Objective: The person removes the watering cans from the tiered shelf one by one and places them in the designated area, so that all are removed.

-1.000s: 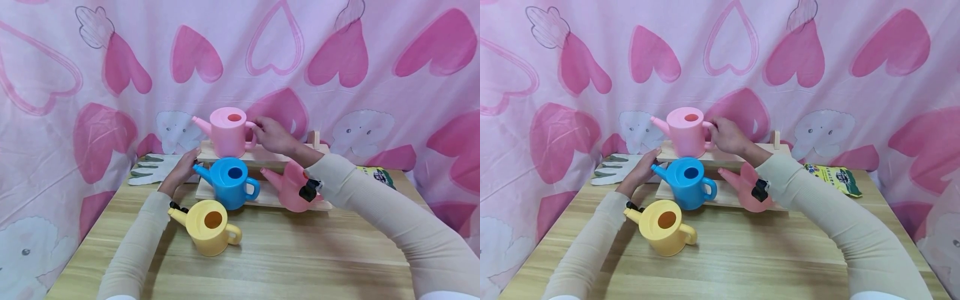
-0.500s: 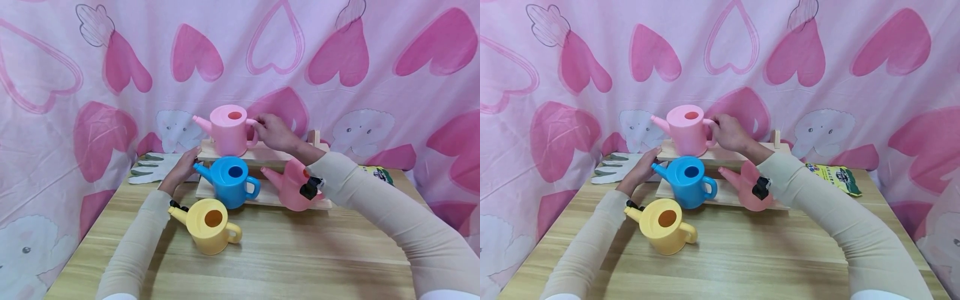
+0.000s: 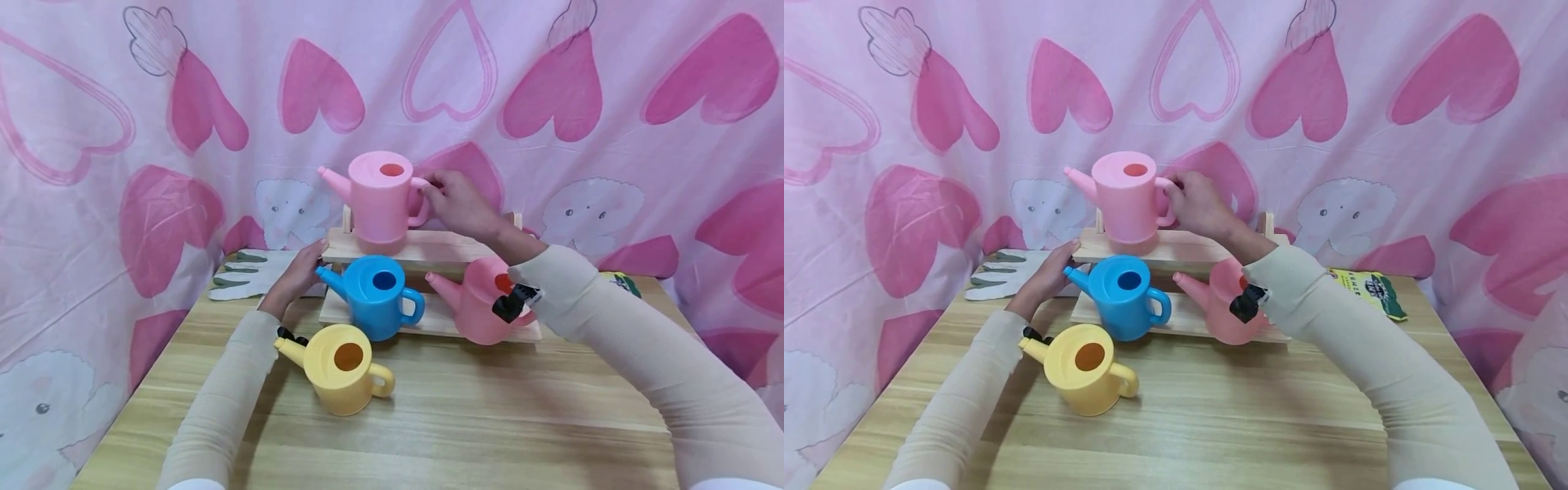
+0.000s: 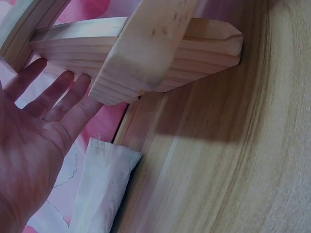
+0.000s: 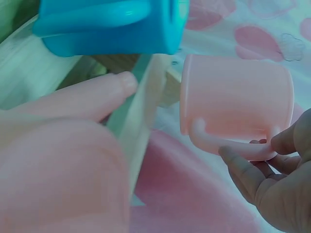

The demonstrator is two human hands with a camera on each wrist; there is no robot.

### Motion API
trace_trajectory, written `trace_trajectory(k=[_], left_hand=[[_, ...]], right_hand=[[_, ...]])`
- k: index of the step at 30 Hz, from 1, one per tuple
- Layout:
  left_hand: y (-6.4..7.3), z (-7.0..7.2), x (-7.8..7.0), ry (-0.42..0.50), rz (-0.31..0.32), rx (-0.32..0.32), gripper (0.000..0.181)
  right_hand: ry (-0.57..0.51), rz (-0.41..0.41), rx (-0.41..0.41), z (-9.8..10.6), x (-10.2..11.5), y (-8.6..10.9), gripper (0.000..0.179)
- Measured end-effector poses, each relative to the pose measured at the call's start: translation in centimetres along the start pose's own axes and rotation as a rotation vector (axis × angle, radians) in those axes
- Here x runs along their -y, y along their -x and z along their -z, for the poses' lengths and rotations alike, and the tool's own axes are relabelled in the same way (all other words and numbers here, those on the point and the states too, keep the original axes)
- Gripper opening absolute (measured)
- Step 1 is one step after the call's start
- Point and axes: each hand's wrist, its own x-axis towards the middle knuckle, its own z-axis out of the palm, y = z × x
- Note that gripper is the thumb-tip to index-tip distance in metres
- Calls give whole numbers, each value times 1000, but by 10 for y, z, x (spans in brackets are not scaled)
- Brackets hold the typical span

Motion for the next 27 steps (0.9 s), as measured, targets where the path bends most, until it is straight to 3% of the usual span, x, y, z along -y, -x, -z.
trace_trajectory(k=[9, 17, 27], left_hand=[[-2, 0, 1, -7, -25, 11, 76], [-7, 2, 7, -11, -35, 34, 77], [-5, 6, 4, -22, -27, 18, 79]], right_hand=[[-19, -18, -39, 24, 13, 15, 33], [-52, -41, 24, 35, 13, 41, 34], [-86, -42, 80, 44, 17, 78, 32]])
